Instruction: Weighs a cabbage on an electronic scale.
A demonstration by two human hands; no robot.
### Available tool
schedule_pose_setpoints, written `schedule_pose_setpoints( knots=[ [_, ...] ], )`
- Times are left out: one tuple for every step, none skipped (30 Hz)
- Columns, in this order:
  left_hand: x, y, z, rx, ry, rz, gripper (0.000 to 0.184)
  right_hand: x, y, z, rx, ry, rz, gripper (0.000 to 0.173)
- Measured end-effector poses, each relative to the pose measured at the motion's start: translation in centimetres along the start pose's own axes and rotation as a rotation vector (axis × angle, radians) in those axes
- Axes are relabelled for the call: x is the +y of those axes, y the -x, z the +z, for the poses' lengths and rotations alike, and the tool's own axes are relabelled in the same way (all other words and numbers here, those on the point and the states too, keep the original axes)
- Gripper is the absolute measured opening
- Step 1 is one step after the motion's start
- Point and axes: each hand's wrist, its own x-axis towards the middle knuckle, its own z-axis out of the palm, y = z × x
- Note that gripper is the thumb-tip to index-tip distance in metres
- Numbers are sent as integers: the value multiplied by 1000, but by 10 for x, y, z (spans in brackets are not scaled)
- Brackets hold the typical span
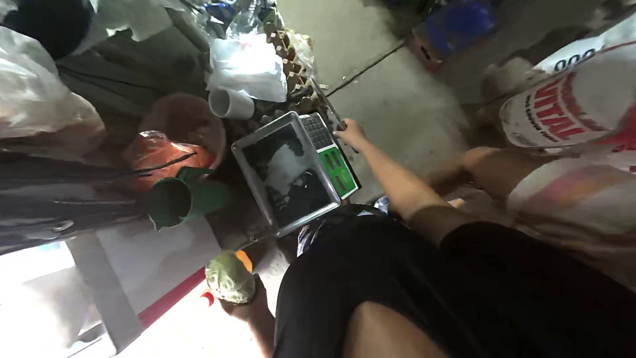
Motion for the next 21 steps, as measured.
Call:
schedule_pose_setpoints(
  knots=[
    [-6,-8,-19,-27,25,4,62,2,-6,-1,-10,5,-15,45],
    [-15,-22,-45,-96,58,15,64,3,-9,-2,-17,13,-32,43],
    [-19,-31,-56,-139,76,31,65,4,-9,-2,-18,18,-49,41],
    [-17,-32,-50,-147,83,42,65,5,-8,-1,-20,18,-58,39],
    [-10,-26,-31,-128,75,44,64,6,-5,-1,-27,17,-62,39],
    [0,-18,-6,-100,70,33,62,8,0,0,-32,18,-66,39],
    [4,-18,10,-105,83,6,63,10,4,0,-32,27,-70,39],
    [3,-27,15,-136,107,-25,66,12,5,1,-25,42,-75,39],
    [-1,-37,16,-181,128,-39,70,14,5,0,-18,59,-82,39],
    [-4,-43,18,-221,142,-33,70,17,5,1,-18,74,-84,39],
    [-6,-48,22,-247,155,-22,70,19,3,2,-19,78,-84,40],
    [-8,-52,27,-264,181,-8,69,19,0,3,-23,67,-88,40],
    [-10,-55,33,-266,214,0,68,17,-3,3,-32,57,-91,39],
    [-12,-53,38,-261,233,7,68,15,-6,3,-50,48,-90,39],
    [-12,-50,44,-258,245,14,69,14,-10,4,-73,39,-88,41],
    [-13,-44,49,-251,250,18,69,14,-16,6,-98,31,-95,42],
    [-13,-38,55,-238,257,18,69,15,-22,8,-128,21,-109,44],
    [-13,-30,62,-216,257,15,71,15,-27,9,-164,18,-129,45],
    [-15,-23,67,-202,265,11,73,17,-33,10,-202,13,-151,44],
    [-19,-16,71,-193,298,5,74,18,-39,10,-237,7,-169,43],
    [-23,-8,74,-192,337,6,75,18,-45,9,-276,9,-177,43]
  ],
)
